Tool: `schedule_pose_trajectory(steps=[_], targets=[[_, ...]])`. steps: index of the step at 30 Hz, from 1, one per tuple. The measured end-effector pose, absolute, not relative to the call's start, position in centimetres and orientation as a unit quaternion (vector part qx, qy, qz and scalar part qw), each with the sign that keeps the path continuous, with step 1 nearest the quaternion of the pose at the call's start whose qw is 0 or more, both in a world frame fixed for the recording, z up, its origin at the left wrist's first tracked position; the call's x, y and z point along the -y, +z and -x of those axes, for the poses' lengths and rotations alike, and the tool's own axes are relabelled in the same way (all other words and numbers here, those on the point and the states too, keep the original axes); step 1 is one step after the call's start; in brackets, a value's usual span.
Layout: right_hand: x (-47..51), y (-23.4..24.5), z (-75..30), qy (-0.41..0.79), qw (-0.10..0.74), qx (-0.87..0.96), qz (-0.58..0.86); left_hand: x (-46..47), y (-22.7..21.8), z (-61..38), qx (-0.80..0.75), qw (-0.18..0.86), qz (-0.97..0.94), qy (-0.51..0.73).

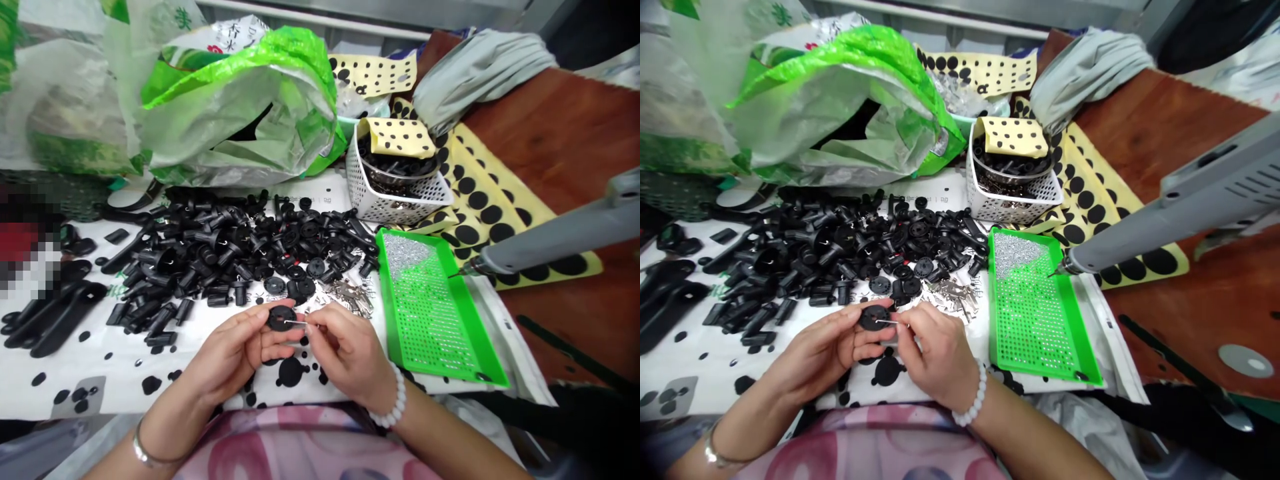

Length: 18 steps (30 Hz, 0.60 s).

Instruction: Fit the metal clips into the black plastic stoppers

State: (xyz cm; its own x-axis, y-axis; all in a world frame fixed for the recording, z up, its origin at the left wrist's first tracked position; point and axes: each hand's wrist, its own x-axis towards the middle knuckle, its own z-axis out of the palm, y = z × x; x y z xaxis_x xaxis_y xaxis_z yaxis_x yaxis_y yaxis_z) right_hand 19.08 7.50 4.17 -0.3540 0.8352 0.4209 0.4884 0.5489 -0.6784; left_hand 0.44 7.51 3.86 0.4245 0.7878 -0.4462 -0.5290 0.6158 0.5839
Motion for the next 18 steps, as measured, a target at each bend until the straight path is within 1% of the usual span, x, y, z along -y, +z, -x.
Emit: schedule_pose_trajectory(steps=[5, 8, 13, 15, 18], targets=[[-7.5, 4.6, -18.9, 0.203, 0.376, 0.805, 0.412, -7.3, 3.9, -0.4, -0.354, 0.824, -0.196, 0.397], [-7.4, 4.9, -18.8, 0.162, 0.341, 0.829, 0.413, -7.1, 3.8, -0.5, -0.375, 0.811, -0.224, 0.388], [-7.0, 5.2, -18.4, 0.099, 0.272, 0.858, 0.425, -6.7, 3.2, -0.8, -0.421, 0.752, -0.317, 0.395], [-7.0, 5.3, -18.2, 0.119, 0.269, 0.858, 0.42, -6.6, 2.9, -0.9, -0.42, 0.744, -0.339, 0.395], [-7.1, 5.6, -18.2, 0.237, 0.305, 0.823, 0.417, -6.7, 2.7, -1.0, -0.423, 0.748, -0.325, 0.395]])
